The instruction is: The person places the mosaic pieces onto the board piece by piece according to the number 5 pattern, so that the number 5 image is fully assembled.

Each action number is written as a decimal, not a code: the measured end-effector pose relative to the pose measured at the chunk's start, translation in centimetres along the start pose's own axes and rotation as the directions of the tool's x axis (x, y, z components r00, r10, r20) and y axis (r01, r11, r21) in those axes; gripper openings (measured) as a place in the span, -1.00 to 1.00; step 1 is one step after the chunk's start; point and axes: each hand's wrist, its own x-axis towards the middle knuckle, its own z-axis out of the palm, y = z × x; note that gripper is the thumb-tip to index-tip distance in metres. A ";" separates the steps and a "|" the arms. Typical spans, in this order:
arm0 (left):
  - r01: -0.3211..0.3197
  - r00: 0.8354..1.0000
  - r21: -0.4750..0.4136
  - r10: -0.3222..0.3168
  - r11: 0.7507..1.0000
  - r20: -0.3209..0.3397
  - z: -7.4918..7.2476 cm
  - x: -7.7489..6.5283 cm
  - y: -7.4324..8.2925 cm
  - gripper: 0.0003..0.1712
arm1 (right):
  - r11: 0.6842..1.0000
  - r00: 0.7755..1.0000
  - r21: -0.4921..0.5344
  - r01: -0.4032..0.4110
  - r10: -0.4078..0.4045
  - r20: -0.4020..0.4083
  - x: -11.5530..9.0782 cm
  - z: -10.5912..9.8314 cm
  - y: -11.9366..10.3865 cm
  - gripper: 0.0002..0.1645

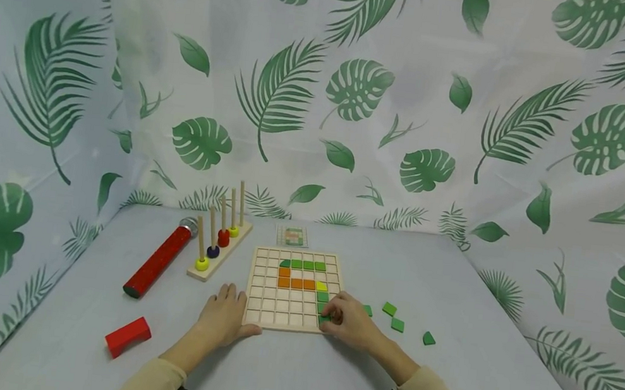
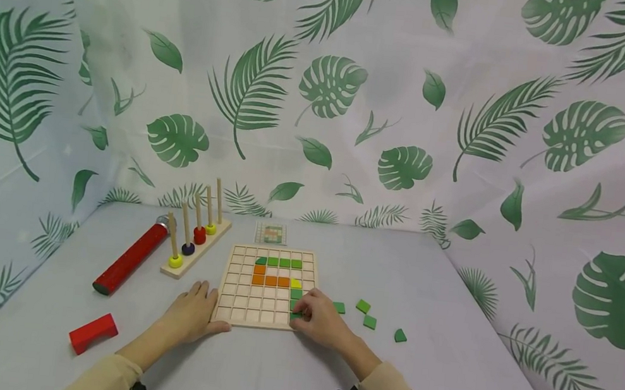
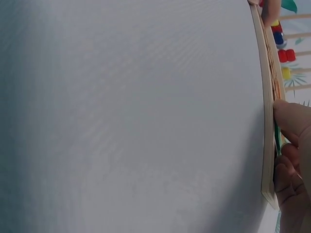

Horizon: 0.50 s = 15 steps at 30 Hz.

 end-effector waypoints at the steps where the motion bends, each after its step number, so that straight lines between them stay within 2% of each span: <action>1: 0.000 1.000 0.002 0.000 1.000 -0.002 0.0 0.0 0.0 -0.01 | 1.000 1.000 0.000 0.001 -0.001 -0.001 0.0 0.0 0.0 -0.79; 10: 0.003 1.000 -0.009 -0.003 1.000 -0.004 0.1 0.1 -0.1 -0.01 | 1.000 1.000 0.021 0.005 -0.006 0.017 0.1 -0.3 0.0 -0.81; 15: 0.001 1.000 -0.013 -0.001 1.000 -0.007 0.0 -0.1 0.0 0.00 | 0.998 0.999 0.057 0.021 -0.019 -0.026 0.0 -0.6 0.2 -0.86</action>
